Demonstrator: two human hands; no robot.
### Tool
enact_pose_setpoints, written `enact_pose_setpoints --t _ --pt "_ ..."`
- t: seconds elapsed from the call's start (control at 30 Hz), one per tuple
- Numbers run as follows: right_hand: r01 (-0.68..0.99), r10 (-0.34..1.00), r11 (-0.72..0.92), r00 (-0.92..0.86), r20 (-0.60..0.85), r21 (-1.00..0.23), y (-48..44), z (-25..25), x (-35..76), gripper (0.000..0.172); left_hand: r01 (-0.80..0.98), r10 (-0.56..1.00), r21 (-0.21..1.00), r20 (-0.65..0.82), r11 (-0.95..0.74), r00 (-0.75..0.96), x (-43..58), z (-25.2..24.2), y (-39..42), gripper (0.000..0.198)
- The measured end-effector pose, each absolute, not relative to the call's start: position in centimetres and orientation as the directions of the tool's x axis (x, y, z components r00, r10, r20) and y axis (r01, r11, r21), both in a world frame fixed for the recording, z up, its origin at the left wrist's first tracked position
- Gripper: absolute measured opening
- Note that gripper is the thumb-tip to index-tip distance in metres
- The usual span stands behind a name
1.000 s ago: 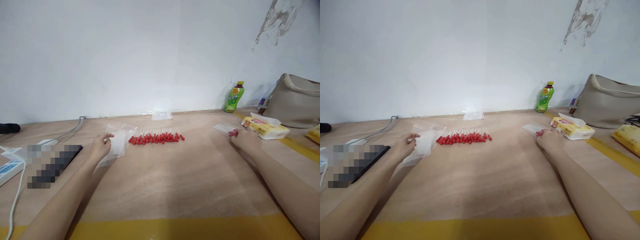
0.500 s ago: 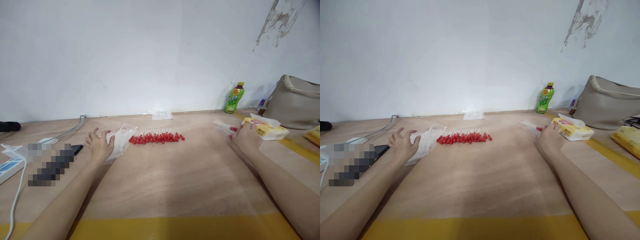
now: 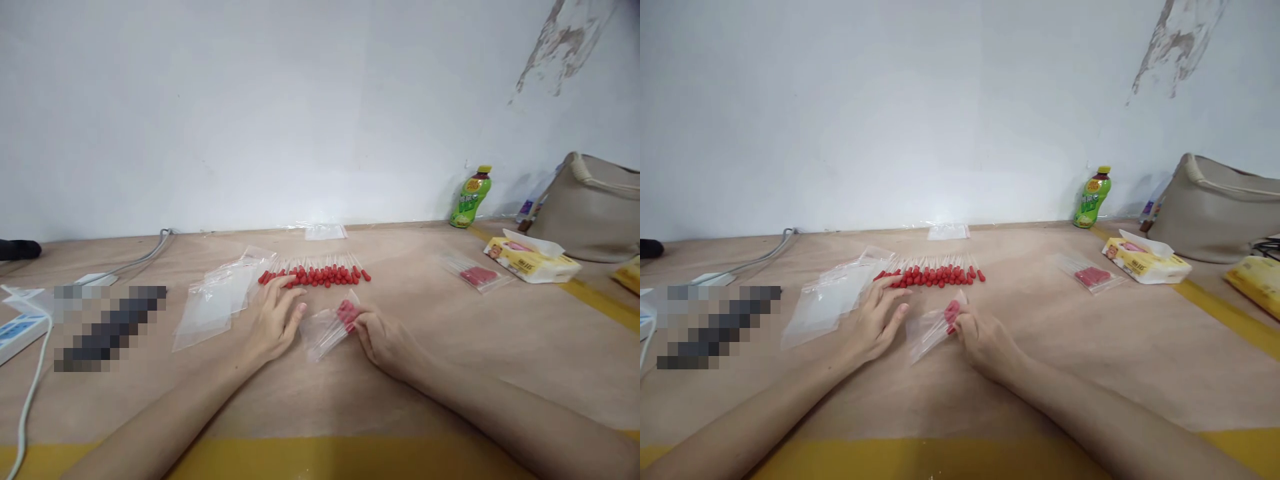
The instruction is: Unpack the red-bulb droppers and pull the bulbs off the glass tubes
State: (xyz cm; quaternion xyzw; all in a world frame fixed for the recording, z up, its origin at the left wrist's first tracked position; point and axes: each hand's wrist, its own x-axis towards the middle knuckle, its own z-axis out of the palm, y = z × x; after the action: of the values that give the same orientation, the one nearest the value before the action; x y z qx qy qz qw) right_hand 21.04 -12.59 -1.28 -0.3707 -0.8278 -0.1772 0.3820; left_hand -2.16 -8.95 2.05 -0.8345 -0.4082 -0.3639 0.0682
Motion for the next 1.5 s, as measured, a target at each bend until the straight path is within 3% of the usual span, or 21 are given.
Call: enact_pose_setpoints --t 0.1,0.2,0.33,0.43,0.57,0.77,0.93,1.1,1.5 --pt "0.618 0.433 0.785 -0.599 0.673 0.045 -12.2 -1.4 20.7 0.013 0.631 0.687 0.328 0.541 -0.703 0.485 -1.3 2.1 -9.7 0.025" --pt "0.482 0.402 0.876 -0.706 0.584 -0.019 -11.7 -0.8 21.3 0.018 0.564 0.689 0.399 0.361 -0.723 0.628 -1.1 2.0 -9.9 0.034" --pt "0.547 0.518 0.826 -0.638 0.57 -0.138 -11.4 -0.2 22.6 0.052 0.546 0.652 0.411 0.178 -0.73 0.737 -1.5 1.7 -10.0 0.056" --pt "0.573 0.533 0.81 -0.633 0.561 -0.123 -11.1 -0.4 23.0 0.043 0.528 0.622 0.405 0.144 -0.747 0.77 -1.6 1.8 -9.8 0.066" --pt "0.576 0.487 0.815 -0.618 0.617 -0.067 -10.2 -1.1 22.8 0.033 0.489 0.587 0.401 0.168 -0.774 0.792 -1.6 1.9 -9.6 0.07" --pt "0.593 0.469 0.796 -0.482 0.74 -0.118 -8.1 -1.6 22.2 0.007 0.49 0.605 0.426 0.192 -0.761 0.773 -1.9 1.8 -9.2 0.068" --pt "0.551 0.419 0.827 -0.473 0.775 -0.111 -7.4 -1.8 21.8 0.008 0.468 0.605 0.425 0.283 -0.775 0.744 -0.3 2.6 -8.3 0.038" --pt "0.485 0.347 0.871 -0.493 0.798 -0.079 -7.6 -2.0 21.9 0.007 0.371 0.51 0.367 0.436 -0.853 0.741 1.8 2.1 -7.7 0.024" --pt "0.45 0.295 0.893 -0.562 0.773 -0.013 -7.9 -1.7 22.1 0.006 0.333 0.498 0.381 0.527 -0.863 0.689 1.9 0.7 -7.5 0.016"
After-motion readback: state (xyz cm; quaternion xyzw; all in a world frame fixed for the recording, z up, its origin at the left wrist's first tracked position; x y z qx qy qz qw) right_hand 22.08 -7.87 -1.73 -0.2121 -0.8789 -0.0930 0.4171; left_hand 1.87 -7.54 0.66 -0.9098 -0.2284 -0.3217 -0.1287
